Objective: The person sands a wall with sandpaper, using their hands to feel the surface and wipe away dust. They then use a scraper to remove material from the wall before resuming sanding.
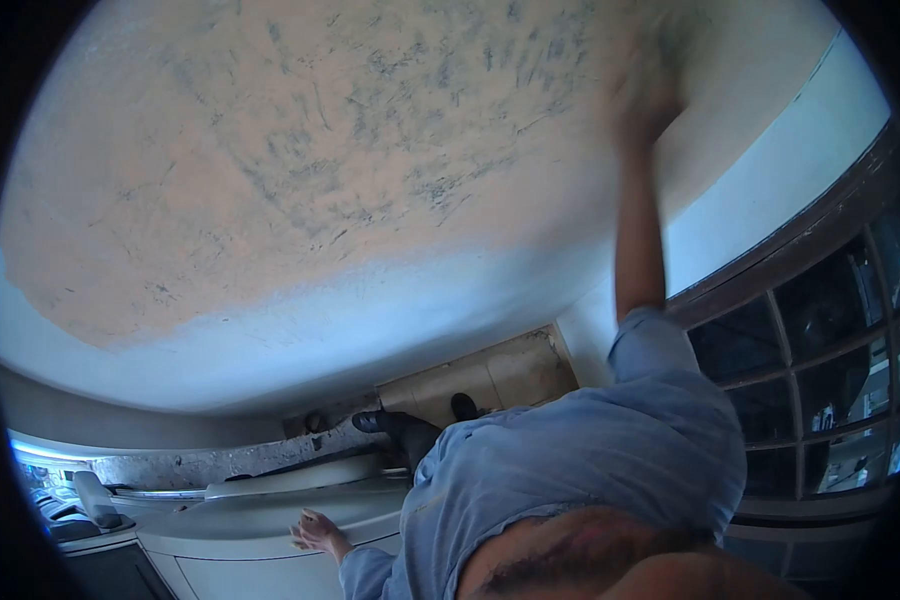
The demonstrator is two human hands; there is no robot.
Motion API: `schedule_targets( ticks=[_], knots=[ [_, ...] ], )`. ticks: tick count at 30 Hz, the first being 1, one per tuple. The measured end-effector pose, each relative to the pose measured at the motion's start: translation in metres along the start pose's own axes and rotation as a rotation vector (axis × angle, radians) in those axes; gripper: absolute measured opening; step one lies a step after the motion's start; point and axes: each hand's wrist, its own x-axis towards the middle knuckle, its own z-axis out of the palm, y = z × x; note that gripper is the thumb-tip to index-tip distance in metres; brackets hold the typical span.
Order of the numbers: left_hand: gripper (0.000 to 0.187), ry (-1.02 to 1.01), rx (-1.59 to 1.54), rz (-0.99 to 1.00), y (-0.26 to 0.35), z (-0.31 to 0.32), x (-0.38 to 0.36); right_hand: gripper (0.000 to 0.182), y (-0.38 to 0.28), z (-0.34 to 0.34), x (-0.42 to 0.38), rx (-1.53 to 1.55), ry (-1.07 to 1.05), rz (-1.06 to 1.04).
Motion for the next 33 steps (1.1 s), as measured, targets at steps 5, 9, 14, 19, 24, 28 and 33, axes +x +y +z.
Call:
schedule_targets(
  ticks=[5, 9, 14, 19, 24, 28, 33],
  knots=[
    [0.043, -0.021, -0.03, -0.031, 0.015, -0.012, -0.01, 0.037, -0.019, 0.013, -0.233, 0.178, -0.171, -0.082],
    [0.043, -0.084, 0.041, -0.009, 0.014, -0.017, -0.002, 0.031, -0.026, 0.004, -0.087, 0.223, -0.09, -0.254],
    [0.043, -0.044, 0.006, -0.005, 0.017, -0.023, -0.006, 0.043, -0.055, 0.005, 0.054, 0.176, -0.019, -0.031],
    [0.043, -0.041, -0.008, -0.015, 0.01, -0.01, -0.002, 0.035, -0.081, 0.025, -0.16, 0.099, -0.149, -0.076],
    [0.044, -0.087, -0.004, -0.048, 0.013, -0.022, -0.004, 0.036, -0.115, 0.024, -0.226, 0.213, -0.194, -0.23],
    [0.044, -0.101, 0.009, -0.027, 0.019, -0.031, -0.006, 0.041, -0.125, 0.031, -0.031, 0.218, -0.085, -0.252],
    [0.043, -0.048, -0.015, -0.035, 0.011, -0.016, -0.002, 0.044, -0.156, 0.039, 0.001, -0.041, -0.158, -0.153]
  ],
)
